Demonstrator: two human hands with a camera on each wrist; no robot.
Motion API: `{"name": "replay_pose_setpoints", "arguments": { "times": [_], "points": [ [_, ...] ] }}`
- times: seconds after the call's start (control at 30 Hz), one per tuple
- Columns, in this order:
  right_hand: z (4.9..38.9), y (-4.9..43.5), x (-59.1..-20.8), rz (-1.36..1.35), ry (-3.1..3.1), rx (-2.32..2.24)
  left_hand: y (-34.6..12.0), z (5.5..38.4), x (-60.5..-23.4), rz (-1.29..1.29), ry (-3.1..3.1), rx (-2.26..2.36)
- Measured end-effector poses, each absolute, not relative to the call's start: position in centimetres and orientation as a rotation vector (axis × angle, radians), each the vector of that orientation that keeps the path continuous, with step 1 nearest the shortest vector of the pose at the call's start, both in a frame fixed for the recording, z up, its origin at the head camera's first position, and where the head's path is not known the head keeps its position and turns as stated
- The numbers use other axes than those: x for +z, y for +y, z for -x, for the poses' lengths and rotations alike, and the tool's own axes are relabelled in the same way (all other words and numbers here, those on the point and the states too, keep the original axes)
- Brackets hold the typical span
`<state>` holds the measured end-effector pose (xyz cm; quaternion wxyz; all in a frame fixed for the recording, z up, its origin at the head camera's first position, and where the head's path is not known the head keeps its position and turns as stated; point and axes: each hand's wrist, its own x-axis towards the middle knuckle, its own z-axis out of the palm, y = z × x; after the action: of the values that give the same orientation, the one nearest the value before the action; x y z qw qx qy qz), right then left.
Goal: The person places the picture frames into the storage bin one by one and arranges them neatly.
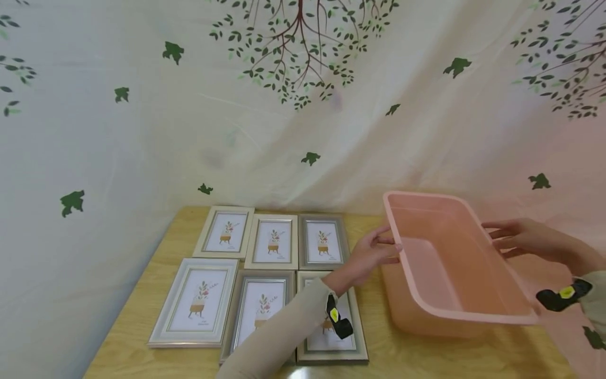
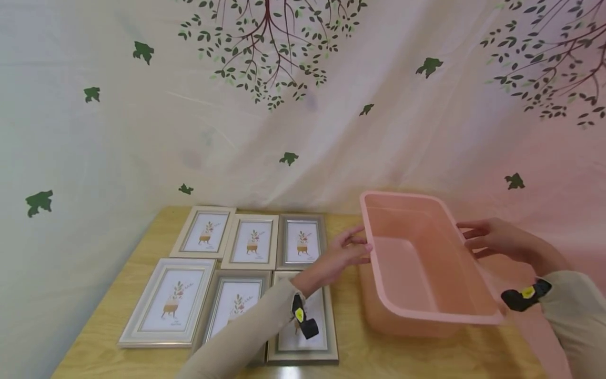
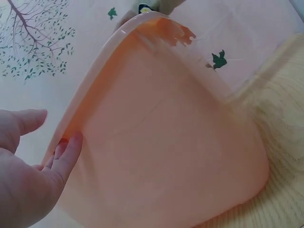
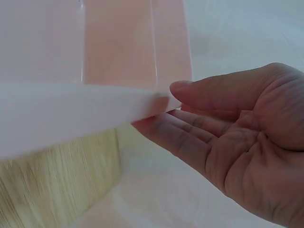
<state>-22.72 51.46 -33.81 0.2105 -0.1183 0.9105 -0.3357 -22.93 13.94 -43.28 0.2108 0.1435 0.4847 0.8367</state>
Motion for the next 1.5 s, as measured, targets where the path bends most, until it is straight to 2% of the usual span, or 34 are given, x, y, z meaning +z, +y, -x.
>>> {"name": "replay_pose_setpoints", "arguments": {
  "times": [0.13, 0.4, 0.87, 1.5],
  "points": [
    [22.8, 51.2, -33.9, 0.463, 2.451, -1.043, 13.0, 23.6, -42.9, -0.365, 1.391, 2.344],
    [23.2, 49.4, -34.5, 0.452, 2.471, -1.092, 11.0, 24.5, -42.5, -0.324, 1.527, 2.272],
    [25.8, 47.7, -35.5, 0.263, 2.444, -1.108, 8.7, 26.5, -42.5, -0.291, 1.564, 2.272],
    [28.1, 46.2, -35.6, 0.165, 2.387, -1.168, 7.4, 27.8, -42.0, -0.324, 1.640, 2.258]
  ]
}}
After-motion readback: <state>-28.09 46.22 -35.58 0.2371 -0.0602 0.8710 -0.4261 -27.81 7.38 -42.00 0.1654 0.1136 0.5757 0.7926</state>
